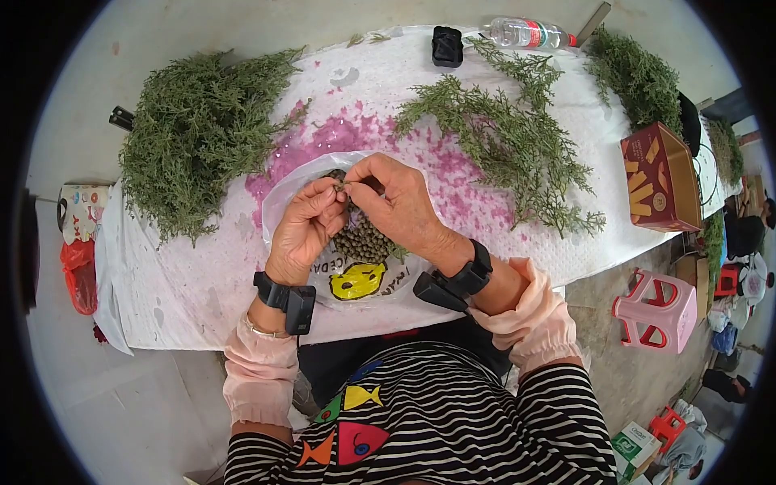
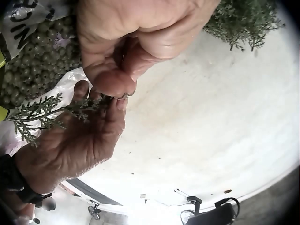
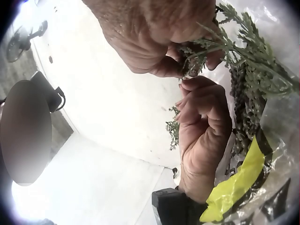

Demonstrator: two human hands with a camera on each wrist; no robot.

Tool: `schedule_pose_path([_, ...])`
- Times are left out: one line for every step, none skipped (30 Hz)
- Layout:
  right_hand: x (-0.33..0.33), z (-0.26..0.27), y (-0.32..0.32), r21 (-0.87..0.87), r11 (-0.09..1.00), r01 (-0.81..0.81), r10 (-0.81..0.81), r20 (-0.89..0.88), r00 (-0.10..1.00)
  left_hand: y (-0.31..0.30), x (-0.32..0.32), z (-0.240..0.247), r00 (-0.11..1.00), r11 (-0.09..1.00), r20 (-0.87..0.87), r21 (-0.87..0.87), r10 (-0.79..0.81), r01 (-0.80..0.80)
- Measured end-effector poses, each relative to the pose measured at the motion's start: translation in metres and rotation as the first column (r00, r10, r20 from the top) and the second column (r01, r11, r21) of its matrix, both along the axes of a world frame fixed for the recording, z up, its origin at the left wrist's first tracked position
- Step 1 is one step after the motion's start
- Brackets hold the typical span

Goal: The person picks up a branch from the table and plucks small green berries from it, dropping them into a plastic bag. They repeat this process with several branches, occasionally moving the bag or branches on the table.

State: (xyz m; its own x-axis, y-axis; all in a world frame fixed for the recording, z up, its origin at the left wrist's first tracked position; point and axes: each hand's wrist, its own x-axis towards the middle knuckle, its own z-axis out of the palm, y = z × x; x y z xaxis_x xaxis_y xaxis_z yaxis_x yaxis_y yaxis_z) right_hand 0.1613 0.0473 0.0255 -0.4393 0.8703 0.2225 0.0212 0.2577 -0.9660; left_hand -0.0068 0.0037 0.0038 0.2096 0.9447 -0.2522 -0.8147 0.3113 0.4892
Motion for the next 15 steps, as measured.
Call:
schedule_pose_path([-0.0002,-0.0011,0.0002,0.003,1.0,-0.004,0.004,0.005,1.0,0.0001,0.0001,-0.0003,1.0,1.0,0.004,-0.005,0.001,-0.001])
schedule_pose_path([-0.0004,-0.0022,0.0003,0.006,1.0,-0.009,0.009,0.011,1.0,0.0001,0.0001,-0.0007,1.0,1.0,0.004,-0.005,0.0,0.0])
schedule_pose_path([-0.0004,-0.0027,0.0003,0.009,1.0,-0.013,0.013,0.016,1.0,0.0002,0.0001,-0.0012,1.0,1.0,0.002,-0.015,0.005,-0.005])
schedule_pose_path([-0.0003,-0.0026,0.0004,0.009,1.0,-0.013,0.013,0.016,1.0,0.0004,0.0001,-0.0017,1.0,1.0,-0.001,-0.024,0.011,-0.011])
schedule_pose_path([-0.0003,-0.0024,0.0004,0.011,1.0,-0.014,0.014,0.017,1.0,0.0005,0.0001,-0.0022,1.0,0.999,-0.004,-0.034,0.017,-0.017])
schedule_pose_path([-0.0003,-0.0023,0.0002,0.012,1.0,-0.014,0.014,0.019,1.0,0.0005,0.0,-0.0027,1.0,0.999,-0.004,-0.034,0.016,-0.016])
schedule_pose_path([-0.0003,-0.0022,0.0001,0.014,1.0,-0.015,0.015,0.02,1.0,0.0006,0.0,-0.0031,1.0,0.999,-0.001,-0.035,0.02,-0.02])
schedule_pose_path([-0.0003,-0.0023,0.0002,0.013,1.0,-0.014,0.014,0.021,1.0,0.0009,0.0,-0.0035,1.0,0.999,0.002,-0.036,0.023,-0.023])
schedule_pose_path([-0.0003,-0.0028,0.0004,0.003,1.0,-0.014,0.013,0.022,1.0,0.001,0.0001,-0.0037,1.0,0.999,0.005,-0.037,0.027,-0.027])
schedule_pose_path([-0.0005,-0.0033,0.0006,-0.007,1.0,-0.013,0.013,0.022,1.0,0.0009,0.0002,-0.0036,1.0,0.999,0.006,-0.037,0.027,-0.027])
schedule_pose_path([-0.0007,-0.0036,0.0006,-0.018,1.0,-0.013,0.013,0.023,1.0,0.0006,0.0006,-0.0032,1.0,0.999,0.002,-0.03,0.025,-0.025])
schedule_pose_path([-0.0008,-0.0037,0.0006,-0.018,1.0,-0.013,0.013,0.024,1.0,0.0005,0.0009,-0.0029,1.0,1.0,-0.001,-0.022,0.023,-0.023])
schedule_pose_path([-0.0008,-0.0037,0.0007,-0.019,1.0,-0.015,0.015,0.022,1.0,0.0004,0.0013,-0.0029,1.0,1.0,-0.004,-0.014,0.02,-0.02])
schedule_pose_path([-0.0008,-0.0036,0.0007,-0.02,1.0,-0.017,0.018,0.02,1.0,0.0005,0.0015,-0.0035,1.0,1.0,-0.003,-0.014,0.02,-0.02])
schedule_pose_path([-0.0007,-0.0035,0.0008,-0.021,1.0,-0.02,0.021,0.018,1.0,0.0008,0.0015,-0.0044,1.0,1.0,-0.005,-0.017,0.026,-0.026])
